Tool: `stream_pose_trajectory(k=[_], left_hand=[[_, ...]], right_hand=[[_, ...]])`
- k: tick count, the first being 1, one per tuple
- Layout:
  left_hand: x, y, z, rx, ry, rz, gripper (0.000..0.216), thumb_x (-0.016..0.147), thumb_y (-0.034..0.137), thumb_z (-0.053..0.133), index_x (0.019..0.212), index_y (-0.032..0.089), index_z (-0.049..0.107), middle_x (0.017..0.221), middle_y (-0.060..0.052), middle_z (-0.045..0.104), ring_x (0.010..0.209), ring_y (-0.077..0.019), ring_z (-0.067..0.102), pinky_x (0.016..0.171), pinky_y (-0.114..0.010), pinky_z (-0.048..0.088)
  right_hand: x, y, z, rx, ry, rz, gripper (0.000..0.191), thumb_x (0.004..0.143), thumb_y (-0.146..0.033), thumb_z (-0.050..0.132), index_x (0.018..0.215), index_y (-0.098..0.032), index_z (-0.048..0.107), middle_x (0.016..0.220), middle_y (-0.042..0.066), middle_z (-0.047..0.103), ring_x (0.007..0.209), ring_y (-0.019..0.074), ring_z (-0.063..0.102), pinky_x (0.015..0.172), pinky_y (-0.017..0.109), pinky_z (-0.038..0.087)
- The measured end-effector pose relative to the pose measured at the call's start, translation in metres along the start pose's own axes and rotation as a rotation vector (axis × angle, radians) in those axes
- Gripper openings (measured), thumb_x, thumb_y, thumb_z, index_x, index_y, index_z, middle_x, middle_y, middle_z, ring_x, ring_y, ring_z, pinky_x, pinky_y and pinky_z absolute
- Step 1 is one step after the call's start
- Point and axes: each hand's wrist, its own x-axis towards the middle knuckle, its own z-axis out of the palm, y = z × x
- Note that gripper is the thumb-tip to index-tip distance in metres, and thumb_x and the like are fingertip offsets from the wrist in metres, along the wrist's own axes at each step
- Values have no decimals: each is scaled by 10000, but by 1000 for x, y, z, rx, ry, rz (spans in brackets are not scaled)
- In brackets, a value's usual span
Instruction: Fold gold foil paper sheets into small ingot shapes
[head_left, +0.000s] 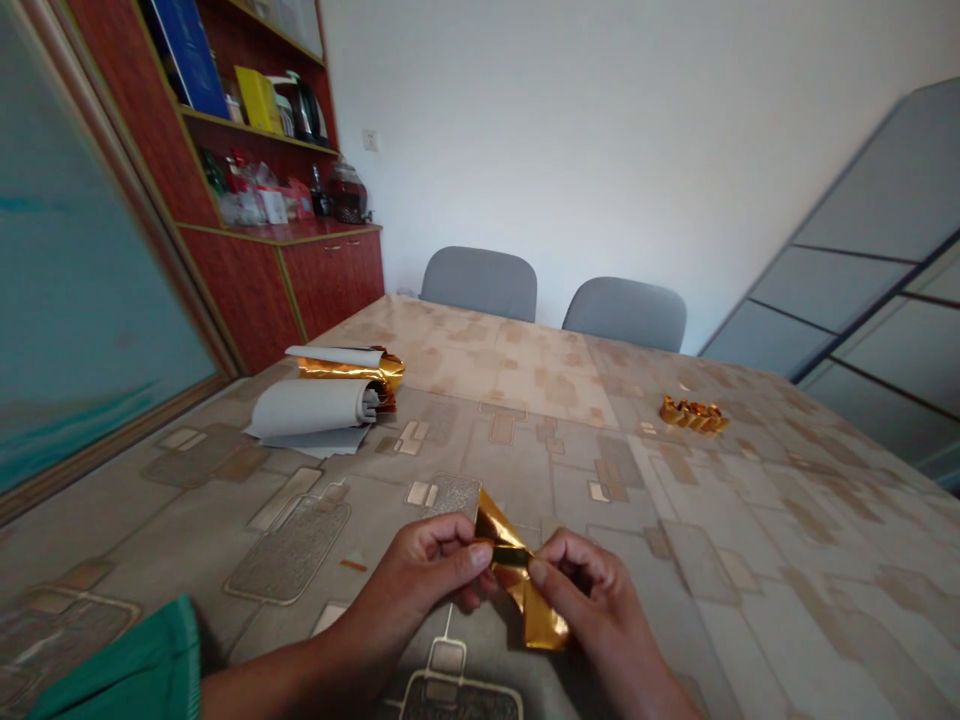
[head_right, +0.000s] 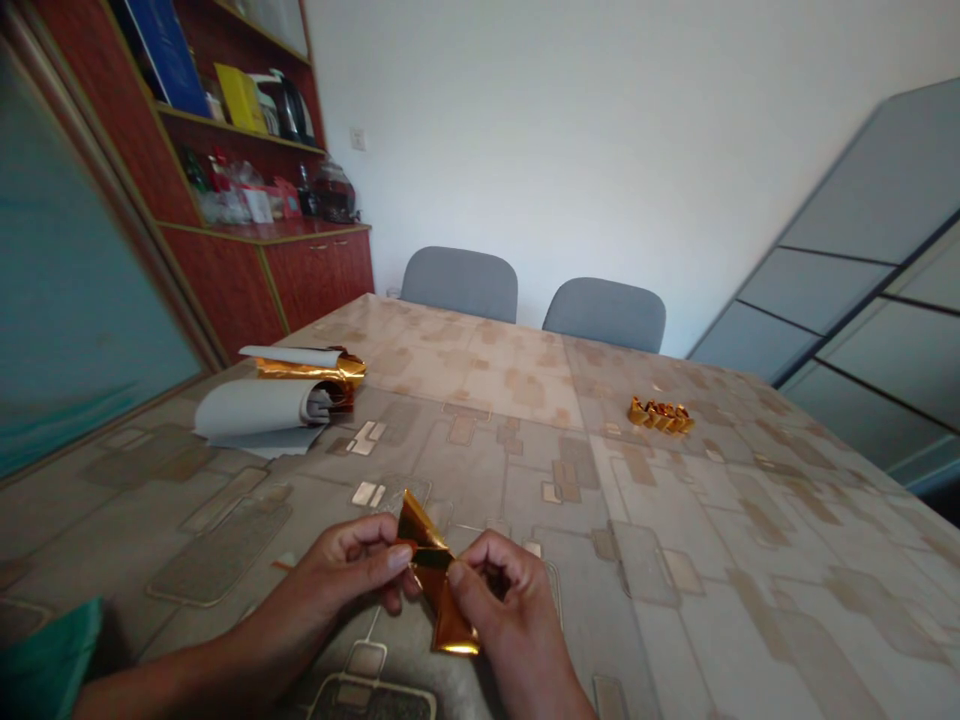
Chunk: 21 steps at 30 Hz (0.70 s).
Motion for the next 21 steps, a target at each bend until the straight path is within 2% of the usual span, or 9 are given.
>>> stream_pose_trajectory(k=[3,5,10,14,21], left_hand=[[1,-7,1,-96,-56,-21,452,743,486,873,1037,179,720,985,-51,759,848,-154,677,726,-245,518],[1,-11,2,-140,-87,-49,526,722,478,893,1119,191,702,1086,-67,754,908,-164,690,760,-250,526],[3,-15,6,-89,-13,-1,482,700,502,899,948,130,719,854,-56,750,701,-125,660,658,-220,510],[5,-15,9,-114,13,6,534,634,511,931,948,149,696,822,-37,728,724,-153,675,627,-224,524],[2,-10,9,-76,59,14,518,635,521,927,864,142,658,734,-8,700,599,-105,635,555,-190,512]], right_hand=[[0,4,-1,24,36,19,427,798,-570,737,650,-201,582,564,-33,500,523,107,401,490,231,307],[1,8,0,27,35,14,434,786,-576,745,642,-199,584,554,-34,499,514,105,403,485,230,312],[2,16,5,25,53,-46,458,791,-612,728,628,-199,615,525,-28,525,485,112,442,469,232,354],[1,12,8,-13,20,-41,484,784,-636,735,626,-189,637,526,-18,551,487,112,456,477,235,365],[2,11,11,-43,0,2,524,756,-682,724,635,-180,635,523,-24,516,490,95,371,482,236,302]])
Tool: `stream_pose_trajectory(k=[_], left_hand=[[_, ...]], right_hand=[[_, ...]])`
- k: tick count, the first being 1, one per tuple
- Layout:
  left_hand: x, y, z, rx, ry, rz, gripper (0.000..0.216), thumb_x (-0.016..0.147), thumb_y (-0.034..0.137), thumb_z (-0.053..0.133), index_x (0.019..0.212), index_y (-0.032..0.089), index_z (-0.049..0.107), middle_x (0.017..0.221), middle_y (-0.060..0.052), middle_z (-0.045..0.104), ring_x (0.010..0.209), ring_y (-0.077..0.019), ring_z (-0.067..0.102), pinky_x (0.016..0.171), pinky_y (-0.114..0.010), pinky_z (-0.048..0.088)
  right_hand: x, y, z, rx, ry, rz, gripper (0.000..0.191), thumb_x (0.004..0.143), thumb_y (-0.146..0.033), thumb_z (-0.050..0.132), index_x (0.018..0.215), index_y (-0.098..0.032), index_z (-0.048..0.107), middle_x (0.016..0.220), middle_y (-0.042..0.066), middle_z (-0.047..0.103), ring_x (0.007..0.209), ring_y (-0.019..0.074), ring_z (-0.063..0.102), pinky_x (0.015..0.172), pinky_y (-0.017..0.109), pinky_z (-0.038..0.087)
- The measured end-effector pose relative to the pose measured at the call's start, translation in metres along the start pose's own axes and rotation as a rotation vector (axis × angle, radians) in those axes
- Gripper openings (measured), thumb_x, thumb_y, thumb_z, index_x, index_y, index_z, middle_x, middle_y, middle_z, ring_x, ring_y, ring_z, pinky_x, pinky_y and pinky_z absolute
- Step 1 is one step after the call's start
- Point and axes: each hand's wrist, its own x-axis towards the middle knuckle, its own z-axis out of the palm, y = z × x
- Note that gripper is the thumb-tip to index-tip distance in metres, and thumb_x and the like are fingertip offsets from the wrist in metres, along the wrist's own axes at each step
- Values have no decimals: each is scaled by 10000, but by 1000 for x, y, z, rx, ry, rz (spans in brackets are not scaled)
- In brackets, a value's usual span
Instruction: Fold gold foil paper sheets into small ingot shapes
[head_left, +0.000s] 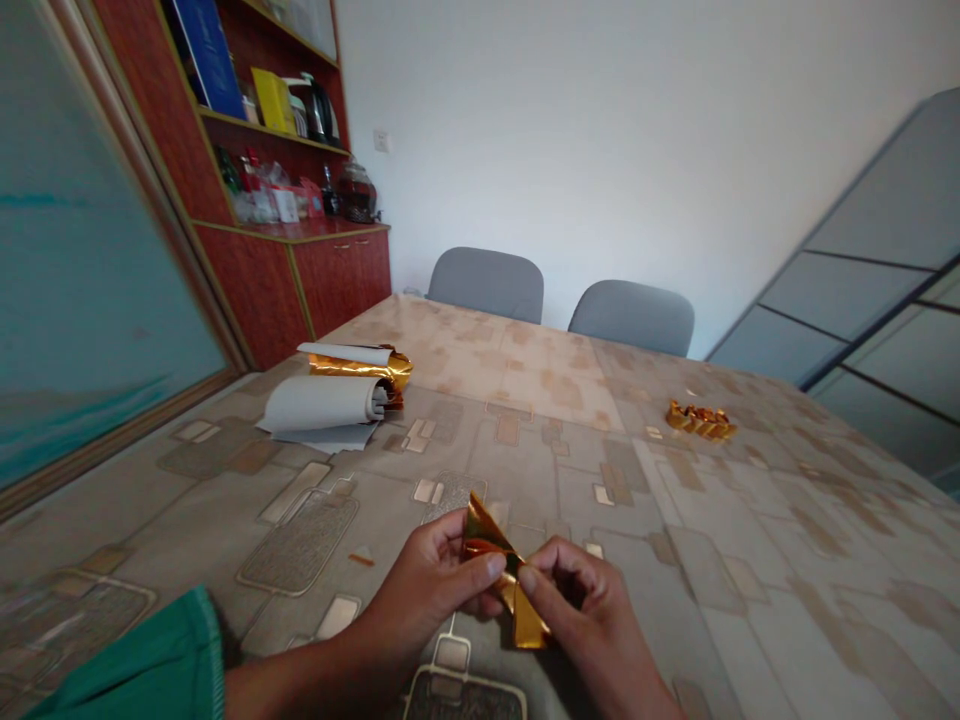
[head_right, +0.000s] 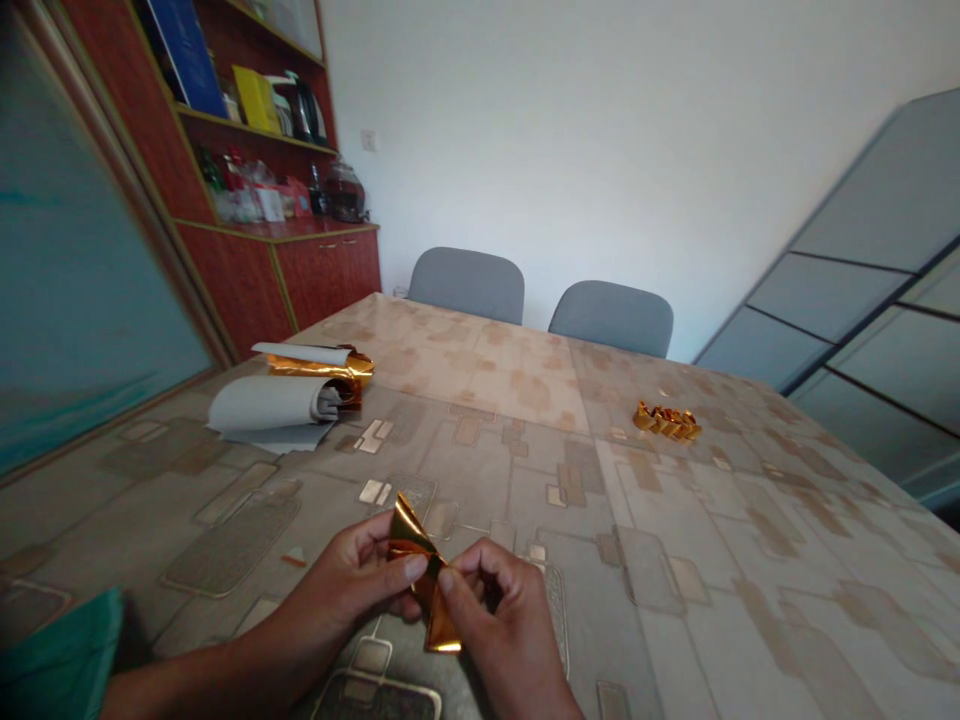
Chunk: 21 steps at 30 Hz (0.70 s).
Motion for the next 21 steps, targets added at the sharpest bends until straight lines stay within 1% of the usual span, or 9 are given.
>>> stream_pose_trajectory(k=[5,7,9,11,13,15,18,20,21], left_hand=[[0,4,0,64,-15,29,540,675,599,868,878,133,685,759,-31,713,616,-122,641,553,-207,528],[0,5,0,108,-9,36,547,703,634,829,856,129,688,723,-42,716,620,-139,655,557,-219,532],[0,5,0,149,-20,15,563,717,665,797,841,129,679,651,-43,707,579,-146,655,545,-225,520],[-1,6,-1,172,-42,-20,592,689,694,798,838,136,667,603,-39,694,533,-151,646,522,-230,505],[-2,7,-1,190,-74,-27,612,654,712,810,822,141,666,613,-38,693,535,-158,649,524,-238,506],[-4,8,-1,205,-115,3,622,680,742,769,784,136,682,643,-51,698,581,-174,665,559,-251,518],[-4,10,-3,186,-128,7,747,777,852,550,719,123,701,640,-71,682,598,-191,658,595,-286,521],[-2,11,-5,200,-125,-74,844,808,900,387,683,123,692,586,-64,644,529,-179,609,557,-292,488],[-1,12,-6,235,-146,-111,835,808,896,385,670,128,682,556,-46,616,495,-163,569,529,-279,456]], right_hand=[[1,-3,-3,-46,9,4,521,760,-667,715,607,-189,572,530,-34,470,510,102,369,490,240,289],[2,-4,-5,-50,-7,0,522,768,-668,713,621,-194,554,538,-42,453,517,100,362,492,235,289],[2,-4,-6,-14,-49,13,510,779,-682,704,701,-195,575,553,-49,460,510,98,361,484,228,290],[2,-4,-9,27,-112,36,503,797,-689,691,782,-195,594,576,-44,491,508,100,378,475,225,295],[2,-4,-12,32,-168,49,490,815,-673,690,786,-193,599,589,-36,511,513,100,390,477,227,301],[2,-7,-17,0,-198,38,459,835,-631,692,751,-189,604,590,-35,507,522,100,394,491,233,310],[2,-12,-23,-130,-208,-48,357,891,-509,667,735,-190,639,616,-24,526,548,115,438,524,253,336],[1,-16,-26,-294,-224,-179,271,926,-388,644,735,-199,677,667,3,590,630,148,520,595,284,379],[0,-17,-27,-370,-235,-246,229,932,-332,641,748,-208,694,700,14,622,689,168,556,638,302,394]])
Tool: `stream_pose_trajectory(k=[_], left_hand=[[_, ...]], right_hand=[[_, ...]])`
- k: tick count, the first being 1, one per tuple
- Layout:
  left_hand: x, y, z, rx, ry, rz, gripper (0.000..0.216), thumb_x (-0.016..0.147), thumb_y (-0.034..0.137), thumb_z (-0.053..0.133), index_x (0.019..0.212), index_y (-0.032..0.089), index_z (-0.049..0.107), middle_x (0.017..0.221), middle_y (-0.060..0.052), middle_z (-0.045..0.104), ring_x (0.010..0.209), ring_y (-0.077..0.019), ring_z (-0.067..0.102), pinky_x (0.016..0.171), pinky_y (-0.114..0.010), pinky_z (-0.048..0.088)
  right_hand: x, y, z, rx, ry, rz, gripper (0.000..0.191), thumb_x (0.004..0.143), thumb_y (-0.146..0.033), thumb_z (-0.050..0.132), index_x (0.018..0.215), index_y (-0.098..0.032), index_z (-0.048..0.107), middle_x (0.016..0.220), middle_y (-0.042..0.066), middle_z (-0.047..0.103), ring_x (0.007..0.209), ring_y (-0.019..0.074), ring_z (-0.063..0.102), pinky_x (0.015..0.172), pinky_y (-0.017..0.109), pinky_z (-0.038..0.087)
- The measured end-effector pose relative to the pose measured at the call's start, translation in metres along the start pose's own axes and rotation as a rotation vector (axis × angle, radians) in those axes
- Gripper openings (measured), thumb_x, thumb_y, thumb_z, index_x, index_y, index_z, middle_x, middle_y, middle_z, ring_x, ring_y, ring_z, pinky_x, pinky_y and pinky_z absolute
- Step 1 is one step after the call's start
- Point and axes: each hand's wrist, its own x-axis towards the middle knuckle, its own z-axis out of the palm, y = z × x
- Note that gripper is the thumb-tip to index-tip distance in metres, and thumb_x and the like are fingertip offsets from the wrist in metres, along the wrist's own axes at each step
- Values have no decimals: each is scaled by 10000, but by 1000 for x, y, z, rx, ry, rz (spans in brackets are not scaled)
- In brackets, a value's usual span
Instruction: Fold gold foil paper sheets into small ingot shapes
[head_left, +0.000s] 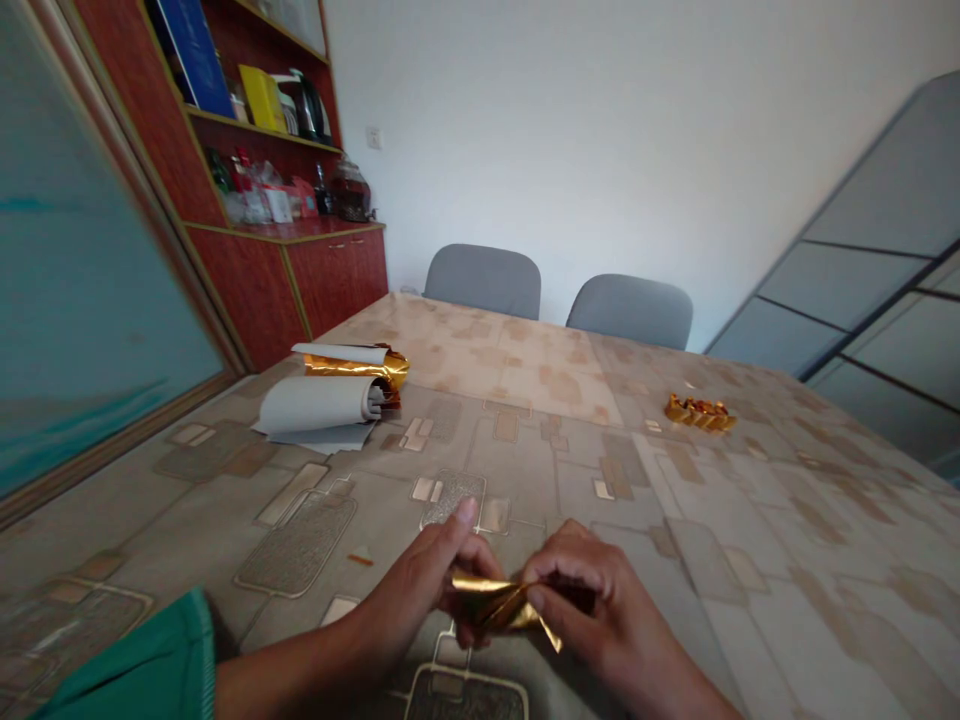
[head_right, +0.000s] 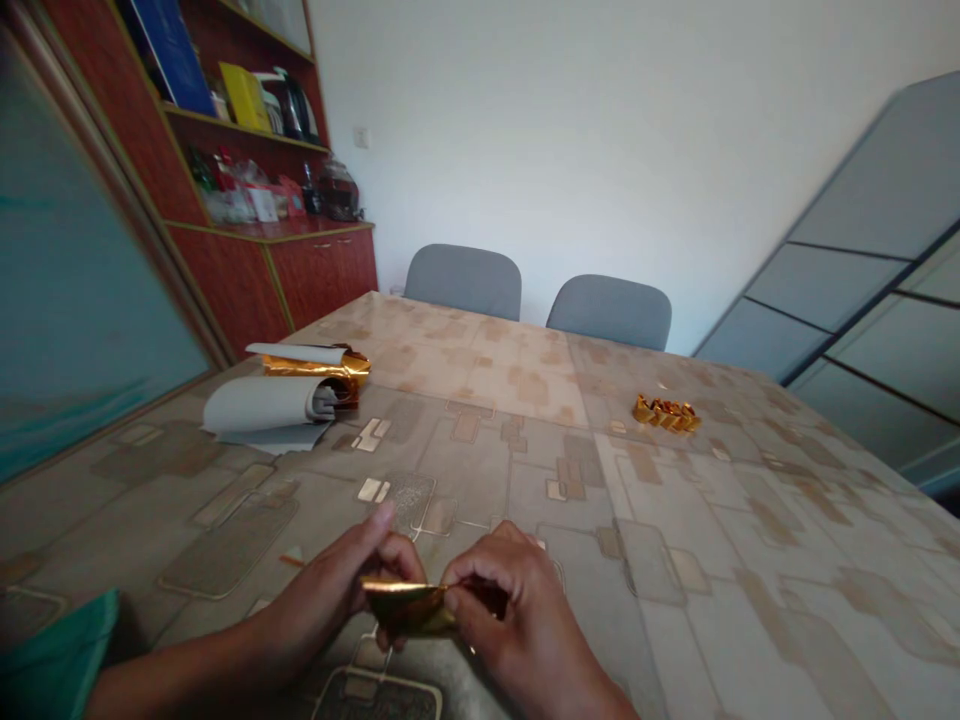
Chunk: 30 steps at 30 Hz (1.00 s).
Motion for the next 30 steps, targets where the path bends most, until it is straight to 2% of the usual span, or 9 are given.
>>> stream_pose_trajectory(k=[2,5,8,14,16,18,21,25,30], left_hand=[[2,1,-3,114,-67,-15,701,778,821,558,654,139,660,535,2,562,486,-125,491,512,-243,386],[4,5,-6,255,-150,29,434,717,566,774,702,143,676,593,40,541,560,-106,457,552,-218,342],[3,9,-6,263,-212,0,280,748,419,740,802,146,714,649,33,581,600,-113,484,578,-220,353],[2,15,-7,258,-163,-30,151,731,294,719,801,160,715,665,39,598,615,-108,504,577,-213,342],[2,14,-8,235,-132,0,136,732,288,729,779,162,708,632,48,573,587,-98,484,564,-210,332],[3,12,-8,154,-89,4,180,716,317,760,752,161,677,615,47,576,554,-96,488,551,-213,356],[4,12,-6,-44,-16,-35,295,693,372,805,805,156,638,677,7,647,541,-103,543,530,-220,416],[3,14,-3,-218,74,-82,388,686,327,825,960,140,624,858,-49,704,683,-125,643,594,-211,479],[1,14,-3,-257,110,-98,366,673,264,813,962,143,623,846,-33,703,690,-128,654,596,-216,498]], right_hand=[[-1,-2,-2,-100,3,-79,135,919,-261,666,796,-224,707,762,21,655,784,196,587,697,324,406],[-2,-5,-5,-145,15,-142,92,875,-192,724,814,-221,662,791,4,637,794,189,583,722,328,409],[0,-8,-8,-219,-31,-274,156,878,-150,740,784,-218,635,750,-24,626,779,172,587,782,350,400],[8,-11,-7,-379,11,-420,165,958,-242,699,809,-247,630,751,-44,679,833,187,634,1017,469,314],[7,-12,-7,-459,95,-496,98,967,-234,674,877,-272,658,876,-27,727,895,208,649,1073,495,267],[4,-12,-9,-569,273,-569,94,960,-201,656,979,-289,682,1044,18,737,983,247,645,1087,514,261],[-3,-12,-10,-676,479,-620,227,935,-108,607,1058,-282,688,1079,65,708,960,259,630,981,471,383],[-6,-5,-3,-565,228,-555,412,920,-97,563,1282,-286,620,1132,86,674,982,239,637,795,331,519],[-1,8,0,-545,31,-491,433,967,-133,576,1362,-310,570,1182,70,668,1033,234,635,838,332,535]])
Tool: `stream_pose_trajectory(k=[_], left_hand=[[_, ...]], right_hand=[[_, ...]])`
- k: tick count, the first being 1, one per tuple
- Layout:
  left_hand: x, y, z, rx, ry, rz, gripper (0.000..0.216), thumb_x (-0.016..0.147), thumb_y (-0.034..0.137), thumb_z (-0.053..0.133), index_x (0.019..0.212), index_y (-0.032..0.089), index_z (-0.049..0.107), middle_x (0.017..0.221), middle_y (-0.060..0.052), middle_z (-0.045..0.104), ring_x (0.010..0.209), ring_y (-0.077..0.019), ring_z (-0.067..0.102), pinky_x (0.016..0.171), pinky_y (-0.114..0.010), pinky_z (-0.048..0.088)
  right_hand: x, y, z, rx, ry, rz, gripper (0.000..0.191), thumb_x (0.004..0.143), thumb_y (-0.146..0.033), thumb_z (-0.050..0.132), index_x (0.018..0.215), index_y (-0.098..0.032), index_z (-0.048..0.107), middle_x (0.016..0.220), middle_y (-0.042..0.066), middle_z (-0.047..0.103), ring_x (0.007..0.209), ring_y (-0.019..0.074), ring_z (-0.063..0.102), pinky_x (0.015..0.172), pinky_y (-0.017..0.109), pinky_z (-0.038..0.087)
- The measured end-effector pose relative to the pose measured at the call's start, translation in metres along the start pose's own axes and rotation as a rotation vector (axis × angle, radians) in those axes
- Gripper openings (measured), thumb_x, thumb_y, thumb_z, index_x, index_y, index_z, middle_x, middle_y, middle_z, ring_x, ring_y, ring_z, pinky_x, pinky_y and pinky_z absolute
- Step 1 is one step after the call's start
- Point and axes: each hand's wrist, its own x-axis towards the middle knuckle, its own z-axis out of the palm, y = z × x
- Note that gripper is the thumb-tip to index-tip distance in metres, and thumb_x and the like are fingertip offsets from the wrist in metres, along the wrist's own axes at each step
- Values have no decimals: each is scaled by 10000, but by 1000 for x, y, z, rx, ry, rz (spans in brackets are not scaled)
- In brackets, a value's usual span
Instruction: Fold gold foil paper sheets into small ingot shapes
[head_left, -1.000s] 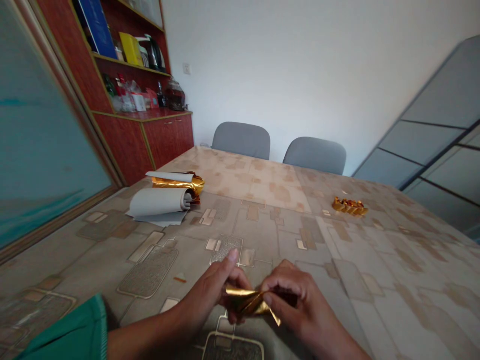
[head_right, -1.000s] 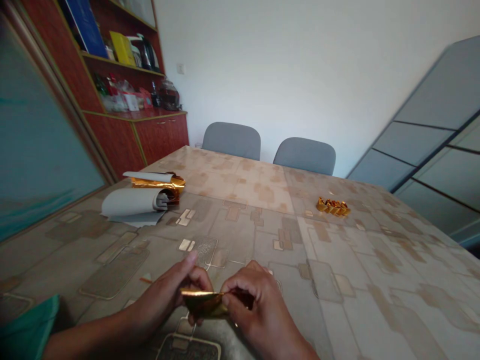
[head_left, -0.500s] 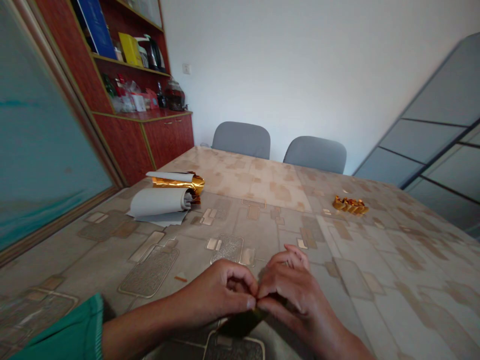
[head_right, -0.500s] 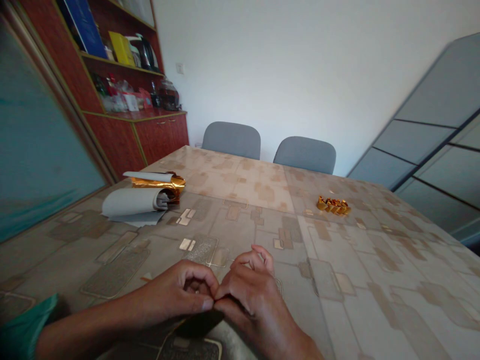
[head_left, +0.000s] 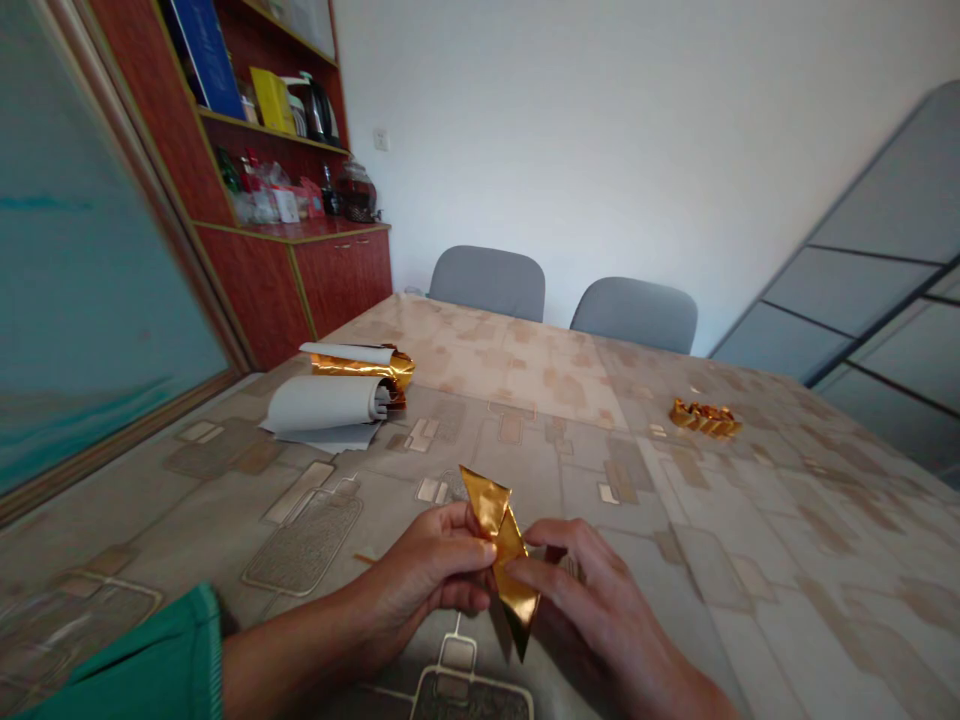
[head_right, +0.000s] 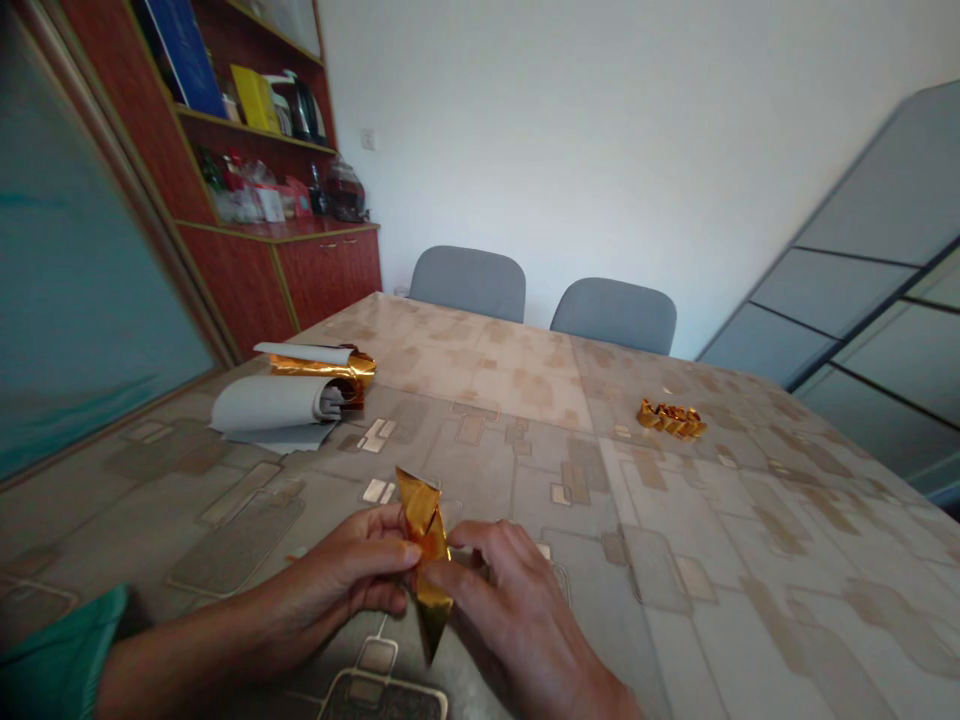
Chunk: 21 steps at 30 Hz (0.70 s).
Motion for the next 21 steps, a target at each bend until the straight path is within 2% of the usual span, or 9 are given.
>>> stream_pose_trajectory(k=[5,9,13,17,21], left_hand=[[-2,0,0,-102,20,-27,345,661,222,808,955,144,644,879,-26,709,758,-138,674,703,-253,549],[-2,-2,1,-111,-14,-81,350,653,224,823,944,135,650,857,-31,718,679,-113,668,654,-224,532],[-2,-5,0,-93,-7,-90,305,655,205,817,898,143,646,802,-5,698,618,-90,641,609,-205,509],[-1,-6,-2,-77,27,-56,367,640,261,873,891,149,630,812,-10,700,651,-100,654,636,-215,524],[-1,-6,-1,-94,-5,-40,440,631,340,911,904,147,625,841,-32,720,662,-93,660,639,-197,519]], right_hand=[[0,5,-6,-132,-32,-96,489,982,-63,529,1433,-252,523,1280,93,654,1086,233,614,894,357,523],[3,6,-9,-130,87,-170,262,1013,-120,540,1239,-209,638,1067,71,730,900,207,632,754,336,521],[6,5,-14,-112,127,-254,253,1015,-135,554,1230,-217,659,942,45,761,788,195,620,692,335,504],[6,4,-13,-36,88,-172,248,990,-157,597,1215,-224,675,1006,76,710,845,198,617,704,314,525],[5,2,-9,6,70,-68,205,963,-216,661,1163,-236,702,984,73,657,866,202,612,708,309,530]])
